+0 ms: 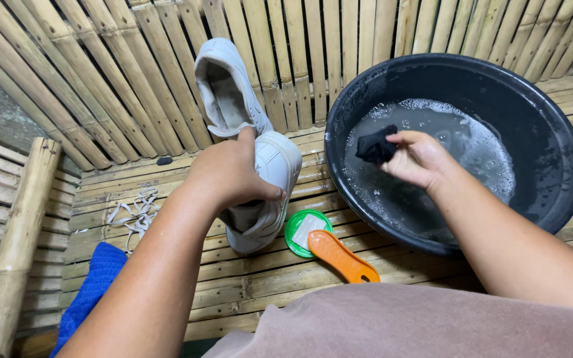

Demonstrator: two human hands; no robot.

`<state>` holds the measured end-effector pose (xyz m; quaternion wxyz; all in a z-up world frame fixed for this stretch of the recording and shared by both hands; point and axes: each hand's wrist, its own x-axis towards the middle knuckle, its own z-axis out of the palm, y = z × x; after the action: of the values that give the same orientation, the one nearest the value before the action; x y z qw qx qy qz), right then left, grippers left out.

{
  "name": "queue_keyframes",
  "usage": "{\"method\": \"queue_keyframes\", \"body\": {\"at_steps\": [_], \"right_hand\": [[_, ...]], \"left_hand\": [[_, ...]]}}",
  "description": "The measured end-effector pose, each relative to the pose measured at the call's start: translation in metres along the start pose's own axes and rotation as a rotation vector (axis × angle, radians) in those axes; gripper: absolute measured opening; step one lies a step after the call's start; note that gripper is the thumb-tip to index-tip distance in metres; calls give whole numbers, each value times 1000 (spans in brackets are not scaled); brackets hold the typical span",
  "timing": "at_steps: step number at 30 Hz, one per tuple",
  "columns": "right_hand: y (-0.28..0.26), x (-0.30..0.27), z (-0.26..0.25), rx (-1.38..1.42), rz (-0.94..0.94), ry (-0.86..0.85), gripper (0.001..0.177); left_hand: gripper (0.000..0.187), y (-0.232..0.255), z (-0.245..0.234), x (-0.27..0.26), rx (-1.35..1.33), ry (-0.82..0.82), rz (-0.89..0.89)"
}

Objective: The person scrubs a white sneaker with an orange brush and wipes it with a black cloth. They repeatedly dip the cloth into a basin of soapy water and continue cleaning the shoe's upper and sole.

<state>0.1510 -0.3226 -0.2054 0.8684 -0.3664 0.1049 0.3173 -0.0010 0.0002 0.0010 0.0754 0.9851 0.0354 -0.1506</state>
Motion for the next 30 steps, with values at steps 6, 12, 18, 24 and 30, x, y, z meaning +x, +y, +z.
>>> {"method": "queue_keyframes", "body": {"at_steps": [6,12,18,24,30], "right_hand": [[6,-14,19,105,-53,192,26],[3,-24,33,321,-107,45,31],[-7,-8,24,312,-37,-59,16],[-4,-2,24,79,-36,123,25],[1,-27,60,-71,-10,201,26]], "left_hand": [[111,-3,0,-2,-11,6,6],[114,-7,0,-4,-23,16,18],[125,-12,1,-5,-27,23,24],[128,-16,1,-7,-32,34,39],[125,-17,1,-10,-30,31,62]]}}
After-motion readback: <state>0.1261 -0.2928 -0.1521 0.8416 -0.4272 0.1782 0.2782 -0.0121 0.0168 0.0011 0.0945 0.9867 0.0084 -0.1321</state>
